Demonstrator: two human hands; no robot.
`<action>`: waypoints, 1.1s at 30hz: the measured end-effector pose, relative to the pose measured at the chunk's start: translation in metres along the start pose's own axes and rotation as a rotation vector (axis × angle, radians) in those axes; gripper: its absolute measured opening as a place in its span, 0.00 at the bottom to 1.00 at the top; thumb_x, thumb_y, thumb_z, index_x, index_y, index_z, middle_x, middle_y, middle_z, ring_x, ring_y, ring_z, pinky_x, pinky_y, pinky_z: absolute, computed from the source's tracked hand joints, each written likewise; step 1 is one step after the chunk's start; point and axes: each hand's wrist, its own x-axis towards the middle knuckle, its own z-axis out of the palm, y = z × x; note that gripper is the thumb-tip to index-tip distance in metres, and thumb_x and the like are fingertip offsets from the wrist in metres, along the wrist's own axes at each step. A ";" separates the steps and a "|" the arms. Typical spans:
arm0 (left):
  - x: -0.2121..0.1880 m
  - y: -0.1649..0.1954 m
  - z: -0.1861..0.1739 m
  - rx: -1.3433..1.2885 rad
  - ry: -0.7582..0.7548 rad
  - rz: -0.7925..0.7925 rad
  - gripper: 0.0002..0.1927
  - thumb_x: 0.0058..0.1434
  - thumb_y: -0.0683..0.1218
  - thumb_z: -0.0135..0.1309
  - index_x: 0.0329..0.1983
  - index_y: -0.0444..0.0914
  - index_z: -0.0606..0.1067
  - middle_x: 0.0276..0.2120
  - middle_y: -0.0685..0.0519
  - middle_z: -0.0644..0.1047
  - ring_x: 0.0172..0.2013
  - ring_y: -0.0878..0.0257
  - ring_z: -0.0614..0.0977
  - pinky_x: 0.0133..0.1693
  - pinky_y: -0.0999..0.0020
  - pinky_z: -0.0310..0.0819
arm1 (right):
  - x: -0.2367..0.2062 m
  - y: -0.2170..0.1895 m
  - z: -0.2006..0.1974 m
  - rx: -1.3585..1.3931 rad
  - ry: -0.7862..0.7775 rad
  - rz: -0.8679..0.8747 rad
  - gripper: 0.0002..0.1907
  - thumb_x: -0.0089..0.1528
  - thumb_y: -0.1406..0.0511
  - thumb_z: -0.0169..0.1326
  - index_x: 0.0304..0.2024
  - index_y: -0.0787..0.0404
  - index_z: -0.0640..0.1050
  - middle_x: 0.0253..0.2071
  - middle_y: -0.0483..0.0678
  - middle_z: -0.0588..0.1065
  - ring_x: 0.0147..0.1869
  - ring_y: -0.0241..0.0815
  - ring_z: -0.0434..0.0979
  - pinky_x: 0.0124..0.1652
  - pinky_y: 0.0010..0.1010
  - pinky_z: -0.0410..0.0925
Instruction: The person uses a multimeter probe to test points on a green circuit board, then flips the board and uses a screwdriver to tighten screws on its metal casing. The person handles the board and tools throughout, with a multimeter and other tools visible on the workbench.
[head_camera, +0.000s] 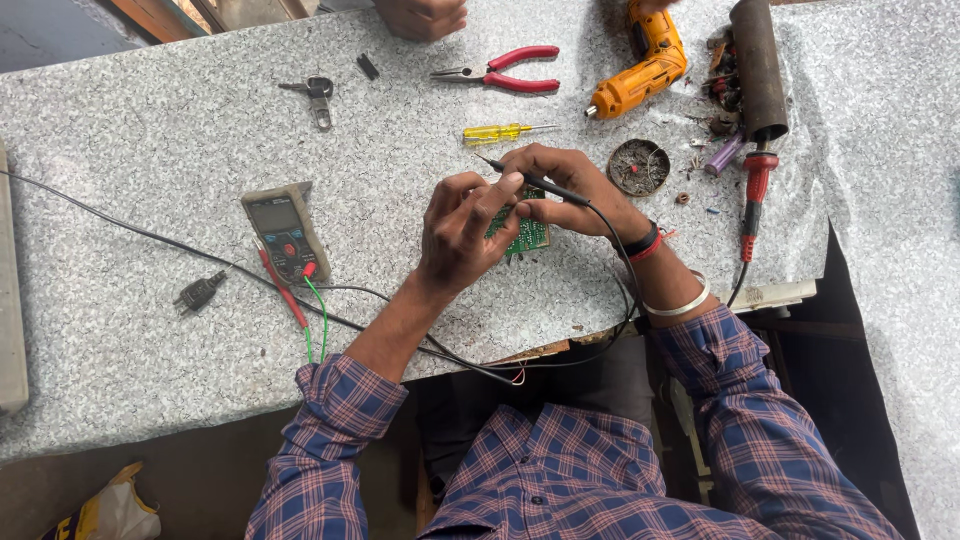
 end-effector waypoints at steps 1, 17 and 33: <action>-0.001 0.000 0.000 0.000 0.002 0.011 0.39 0.58 0.38 0.69 0.69 0.45 0.65 0.38 0.57 0.76 0.47 0.60 0.75 0.47 0.62 0.73 | 0.000 0.000 0.000 -0.010 0.000 0.002 0.19 0.65 0.61 0.62 0.52 0.67 0.75 0.55 0.50 0.75 0.60 0.39 0.74 0.60 0.35 0.69; -0.007 -0.001 0.011 0.000 -0.017 0.019 0.39 0.58 0.41 0.71 0.69 0.46 0.64 0.39 0.58 0.75 0.47 0.61 0.74 0.49 0.62 0.74 | 0.001 -0.001 0.002 0.055 -0.038 0.012 0.24 0.64 0.52 0.55 0.49 0.66 0.73 0.50 0.48 0.74 0.57 0.39 0.74 0.59 0.35 0.69; -0.005 -0.001 0.009 -0.015 -0.016 -0.003 0.40 0.55 0.41 0.72 0.68 0.47 0.65 0.36 0.58 0.72 0.45 0.61 0.76 0.46 0.62 0.75 | 0.001 0.000 0.002 0.084 -0.044 0.036 0.23 0.64 0.52 0.55 0.47 0.65 0.71 0.46 0.45 0.72 0.52 0.36 0.72 0.55 0.32 0.69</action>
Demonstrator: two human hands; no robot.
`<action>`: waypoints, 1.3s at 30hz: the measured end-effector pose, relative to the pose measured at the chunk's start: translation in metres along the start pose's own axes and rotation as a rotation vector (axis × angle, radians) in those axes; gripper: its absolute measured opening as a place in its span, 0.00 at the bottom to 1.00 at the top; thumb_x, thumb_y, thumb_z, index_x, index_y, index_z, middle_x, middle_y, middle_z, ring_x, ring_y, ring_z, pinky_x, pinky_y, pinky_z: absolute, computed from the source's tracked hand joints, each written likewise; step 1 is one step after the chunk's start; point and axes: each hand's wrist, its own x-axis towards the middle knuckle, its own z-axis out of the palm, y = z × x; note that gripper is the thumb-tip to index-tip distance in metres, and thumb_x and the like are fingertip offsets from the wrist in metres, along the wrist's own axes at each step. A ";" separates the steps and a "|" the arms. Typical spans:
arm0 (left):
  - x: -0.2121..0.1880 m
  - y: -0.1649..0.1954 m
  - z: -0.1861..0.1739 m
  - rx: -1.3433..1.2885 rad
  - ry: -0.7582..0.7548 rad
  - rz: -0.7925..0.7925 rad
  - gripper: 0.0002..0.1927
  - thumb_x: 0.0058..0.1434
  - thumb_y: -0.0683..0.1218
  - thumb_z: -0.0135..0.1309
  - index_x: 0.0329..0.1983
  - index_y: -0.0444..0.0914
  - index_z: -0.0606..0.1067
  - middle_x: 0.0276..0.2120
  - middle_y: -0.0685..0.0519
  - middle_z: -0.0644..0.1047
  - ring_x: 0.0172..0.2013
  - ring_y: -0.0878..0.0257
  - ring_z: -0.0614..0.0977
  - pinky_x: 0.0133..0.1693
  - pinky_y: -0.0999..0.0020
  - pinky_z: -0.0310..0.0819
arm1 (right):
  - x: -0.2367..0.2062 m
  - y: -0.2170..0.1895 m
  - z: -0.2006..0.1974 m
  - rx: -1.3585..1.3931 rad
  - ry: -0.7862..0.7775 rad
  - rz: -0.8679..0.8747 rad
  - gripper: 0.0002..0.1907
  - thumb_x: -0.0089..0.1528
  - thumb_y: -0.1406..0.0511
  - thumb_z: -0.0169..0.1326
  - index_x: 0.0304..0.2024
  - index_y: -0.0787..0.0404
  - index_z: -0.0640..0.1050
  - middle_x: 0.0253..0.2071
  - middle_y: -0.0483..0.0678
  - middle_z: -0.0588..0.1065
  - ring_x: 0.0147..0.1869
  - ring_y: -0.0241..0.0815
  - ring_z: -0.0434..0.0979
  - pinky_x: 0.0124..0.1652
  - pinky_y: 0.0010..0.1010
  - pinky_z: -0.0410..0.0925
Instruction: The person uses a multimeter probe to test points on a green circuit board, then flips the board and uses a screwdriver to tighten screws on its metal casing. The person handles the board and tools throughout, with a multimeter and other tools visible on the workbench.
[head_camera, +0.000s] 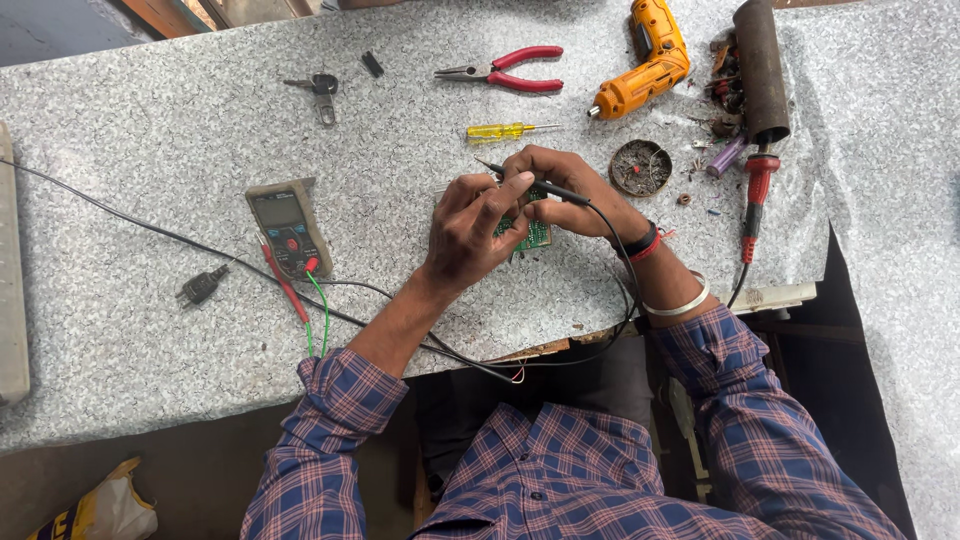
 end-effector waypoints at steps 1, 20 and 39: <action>0.000 0.000 0.000 0.004 -0.001 -0.004 0.40 0.55 0.41 0.72 0.68 0.47 0.65 0.36 0.58 0.72 0.44 0.61 0.76 0.46 0.62 0.75 | 0.000 0.001 0.000 -0.002 -0.003 -0.007 0.25 0.64 0.49 0.55 0.47 0.65 0.71 0.46 0.45 0.71 0.52 0.36 0.72 0.54 0.32 0.69; 0.004 0.003 0.000 -0.043 -0.004 0.001 0.40 0.58 0.39 0.72 0.69 0.44 0.64 0.38 0.60 0.73 0.46 0.63 0.77 0.44 0.65 0.78 | -0.001 0.004 -0.001 0.043 -0.013 0.007 0.29 0.62 0.45 0.55 0.46 0.63 0.71 0.42 0.43 0.71 0.47 0.33 0.71 0.49 0.30 0.68; 0.006 0.008 0.002 -0.061 -0.023 -0.005 0.37 0.59 0.42 0.72 0.68 0.45 0.65 0.37 0.59 0.74 0.43 0.63 0.75 0.41 0.68 0.77 | -0.001 0.000 0.001 0.016 -0.012 0.031 0.31 0.62 0.43 0.54 0.46 0.63 0.71 0.44 0.44 0.70 0.50 0.35 0.71 0.50 0.31 0.67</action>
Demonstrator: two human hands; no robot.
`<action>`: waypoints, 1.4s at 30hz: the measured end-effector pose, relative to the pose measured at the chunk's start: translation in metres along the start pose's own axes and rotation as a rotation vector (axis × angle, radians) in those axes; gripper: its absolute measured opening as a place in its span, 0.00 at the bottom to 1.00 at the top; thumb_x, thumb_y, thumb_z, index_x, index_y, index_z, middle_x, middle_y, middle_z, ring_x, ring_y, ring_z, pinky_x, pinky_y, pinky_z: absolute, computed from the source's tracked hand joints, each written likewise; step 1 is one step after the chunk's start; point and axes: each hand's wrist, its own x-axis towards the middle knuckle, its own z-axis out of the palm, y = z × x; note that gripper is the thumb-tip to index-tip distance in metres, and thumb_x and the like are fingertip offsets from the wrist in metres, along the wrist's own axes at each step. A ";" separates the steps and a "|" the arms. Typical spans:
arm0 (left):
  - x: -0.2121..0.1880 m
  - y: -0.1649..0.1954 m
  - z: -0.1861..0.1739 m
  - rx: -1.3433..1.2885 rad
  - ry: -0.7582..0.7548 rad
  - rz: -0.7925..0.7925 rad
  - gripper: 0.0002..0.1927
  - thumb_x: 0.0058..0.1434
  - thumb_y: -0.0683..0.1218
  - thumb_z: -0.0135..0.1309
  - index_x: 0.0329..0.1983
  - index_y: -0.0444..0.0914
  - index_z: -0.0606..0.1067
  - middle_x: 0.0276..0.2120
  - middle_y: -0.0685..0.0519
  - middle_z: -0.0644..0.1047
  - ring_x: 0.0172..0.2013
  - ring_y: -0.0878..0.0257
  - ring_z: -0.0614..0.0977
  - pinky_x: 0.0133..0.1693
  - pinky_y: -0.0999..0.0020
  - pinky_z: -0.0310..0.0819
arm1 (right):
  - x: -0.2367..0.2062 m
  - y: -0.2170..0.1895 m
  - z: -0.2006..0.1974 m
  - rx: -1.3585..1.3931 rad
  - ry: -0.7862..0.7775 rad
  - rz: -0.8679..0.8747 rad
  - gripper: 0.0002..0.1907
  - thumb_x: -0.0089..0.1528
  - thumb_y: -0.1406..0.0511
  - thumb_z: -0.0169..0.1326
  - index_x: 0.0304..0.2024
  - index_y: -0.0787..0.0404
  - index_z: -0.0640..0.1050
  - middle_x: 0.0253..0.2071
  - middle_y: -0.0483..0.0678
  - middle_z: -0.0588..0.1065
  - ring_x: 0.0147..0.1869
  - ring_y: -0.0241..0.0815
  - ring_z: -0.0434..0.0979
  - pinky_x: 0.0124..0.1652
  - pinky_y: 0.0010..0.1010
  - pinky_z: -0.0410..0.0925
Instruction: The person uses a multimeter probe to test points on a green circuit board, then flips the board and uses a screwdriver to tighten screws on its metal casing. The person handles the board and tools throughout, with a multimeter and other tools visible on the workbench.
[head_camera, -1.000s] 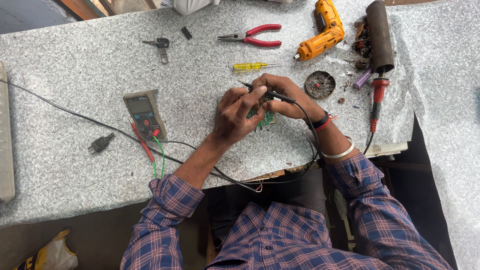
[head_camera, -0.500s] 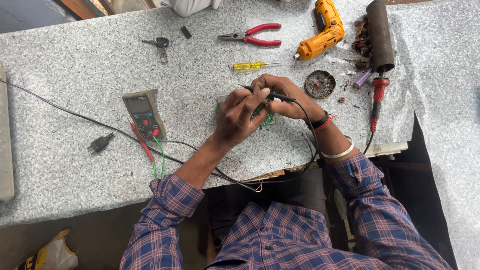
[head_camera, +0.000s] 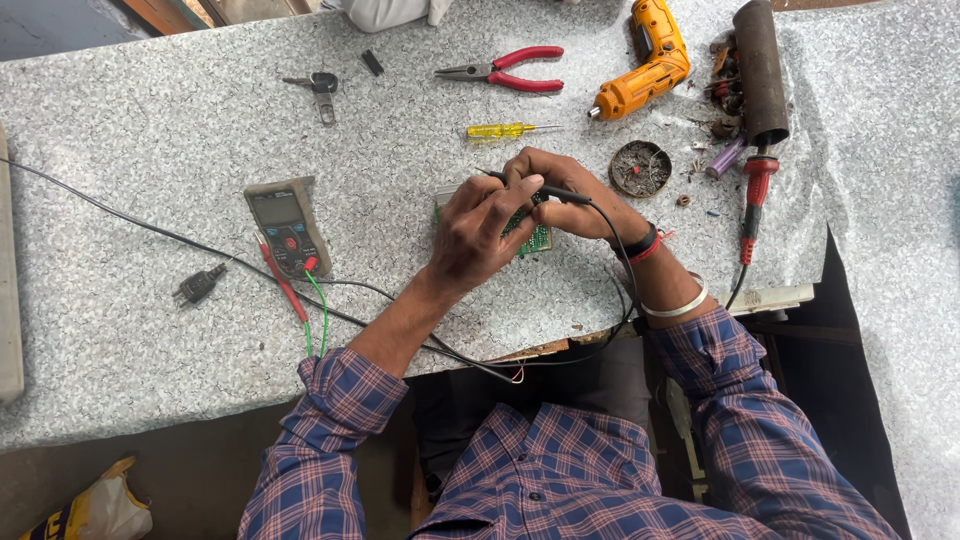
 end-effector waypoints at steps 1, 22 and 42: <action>0.001 0.001 0.000 0.000 0.000 -0.002 0.37 0.59 0.42 0.72 0.68 0.45 0.66 0.37 0.59 0.74 0.43 0.63 0.75 0.41 0.68 0.77 | -0.001 -0.001 0.000 -0.001 -0.004 -0.007 0.31 0.62 0.43 0.53 0.46 0.63 0.71 0.44 0.44 0.70 0.50 0.35 0.71 0.51 0.31 0.67; -0.005 -0.006 0.000 -0.001 0.003 -0.075 0.30 0.56 0.41 0.71 0.60 0.43 0.70 0.37 0.55 0.75 0.41 0.60 0.77 0.39 0.65 0.76 | -0.001 0.000 -0.005 0.007 0.023 0.011 0.19 0.64 0.57 0.59 0.48 0.62 0.71 0.44 0.43 0.71 0.50 0.32 0.71 0.50 0.27 0.68; 0.003 -0.015 -0.004 -0.110 -0.090 -0.458 0.08 0.62 0.47 0.65 0.38 0.39 0.80 0.34 0.53 0.83 0.37 0.55 0.82 0.41 0.57 0.75 | 0.001 -0.001 -0.003 -0.178 0.064 0.009 0.20 0.64 0.56 0.60 0.49 0.63 0.72 0.41 0.41 0.70 0.43 0.31 0.66 0.44 0.26 0.65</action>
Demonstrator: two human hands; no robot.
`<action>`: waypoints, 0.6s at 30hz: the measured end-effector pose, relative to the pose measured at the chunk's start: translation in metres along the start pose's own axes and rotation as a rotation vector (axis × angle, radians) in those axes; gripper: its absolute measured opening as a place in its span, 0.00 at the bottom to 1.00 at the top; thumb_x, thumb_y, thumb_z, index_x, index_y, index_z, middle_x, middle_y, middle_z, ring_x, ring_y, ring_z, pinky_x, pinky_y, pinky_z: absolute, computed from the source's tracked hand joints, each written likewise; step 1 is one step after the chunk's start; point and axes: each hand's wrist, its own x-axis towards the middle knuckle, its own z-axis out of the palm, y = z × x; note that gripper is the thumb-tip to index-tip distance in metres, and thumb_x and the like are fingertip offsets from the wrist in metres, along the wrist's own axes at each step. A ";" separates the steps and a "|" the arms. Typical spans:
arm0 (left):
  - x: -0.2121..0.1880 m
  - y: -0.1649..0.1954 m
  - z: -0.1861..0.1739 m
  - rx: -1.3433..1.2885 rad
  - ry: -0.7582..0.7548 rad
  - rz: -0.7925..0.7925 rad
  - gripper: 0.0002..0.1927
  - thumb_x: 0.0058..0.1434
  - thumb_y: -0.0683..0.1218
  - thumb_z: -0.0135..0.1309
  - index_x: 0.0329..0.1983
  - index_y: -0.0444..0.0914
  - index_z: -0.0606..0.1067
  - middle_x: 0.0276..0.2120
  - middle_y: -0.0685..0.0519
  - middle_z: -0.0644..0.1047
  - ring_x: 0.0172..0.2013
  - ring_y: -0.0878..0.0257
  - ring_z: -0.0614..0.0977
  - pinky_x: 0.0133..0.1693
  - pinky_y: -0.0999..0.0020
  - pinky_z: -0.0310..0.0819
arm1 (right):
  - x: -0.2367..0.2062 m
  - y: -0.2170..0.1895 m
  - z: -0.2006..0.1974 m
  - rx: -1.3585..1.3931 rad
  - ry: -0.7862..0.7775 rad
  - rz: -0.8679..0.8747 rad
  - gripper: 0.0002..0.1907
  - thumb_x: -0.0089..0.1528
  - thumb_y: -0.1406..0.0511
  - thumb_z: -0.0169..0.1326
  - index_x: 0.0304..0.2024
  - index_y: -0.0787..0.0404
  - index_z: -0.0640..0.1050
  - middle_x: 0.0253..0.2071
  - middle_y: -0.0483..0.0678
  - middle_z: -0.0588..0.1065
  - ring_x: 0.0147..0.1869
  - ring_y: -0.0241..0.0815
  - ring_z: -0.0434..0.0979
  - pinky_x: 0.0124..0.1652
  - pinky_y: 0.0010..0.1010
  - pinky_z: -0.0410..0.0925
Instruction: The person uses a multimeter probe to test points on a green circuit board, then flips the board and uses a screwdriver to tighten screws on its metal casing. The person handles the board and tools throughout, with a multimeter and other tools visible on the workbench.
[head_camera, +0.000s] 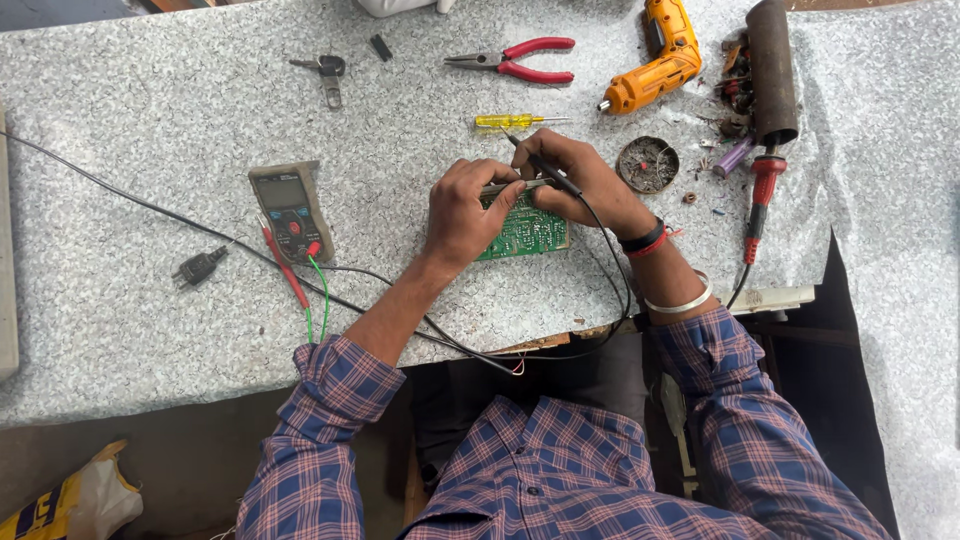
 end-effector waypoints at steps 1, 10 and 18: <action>-0.002 0.000 0.002 -0.001 0.001 -0.008 0.07 0.62 0.47 0.65 0.38 0.39 0.80 0.34 0.53 0.83 0.37 0.55 0.82 0.40 0.57 0.75 | -0.001 0.001 0.001 0.016 0.000 0.005 0.21 0.64 0.55 0.59 0.49 0.63 0.72 0.41 0.41 0.69 0.43 0.31 0.66 0.44 0.25 0.65; 0.000 -0.009 0.003 -0.283 -0.084 -0.166 0.09 0.62 0.44 0.65 0.42 0.36 0.80 0.36 0.51 0.85 0.36 0.63 0.87 0.39 0.67 0.81 | 0.000 0.000 -0.001 0.035 0.018 0.006 0.20 0.64 0.55 0.59 0.49 0.62 0.72 0.39 0.40 0.69 0.42 0.30 0.67 0.42 0.24 0.65; 0.002 -0.014 0.003 -0.373 -0.144 -0.176 0.10 0.62 0.44 0.66 0.43 0.34 0.80 0.36 0.51 0.85 0.38 0.66 0.87 0.42 0.70 0.82 | 0.002 0.000 0.000 -0.008 0.019 -0.017 0.22 0.66 0.53 0.62 0.50 0.61 0.72 0.38 0.40 0.69 0.42 0.30 0.67 0.42 0.25 0.66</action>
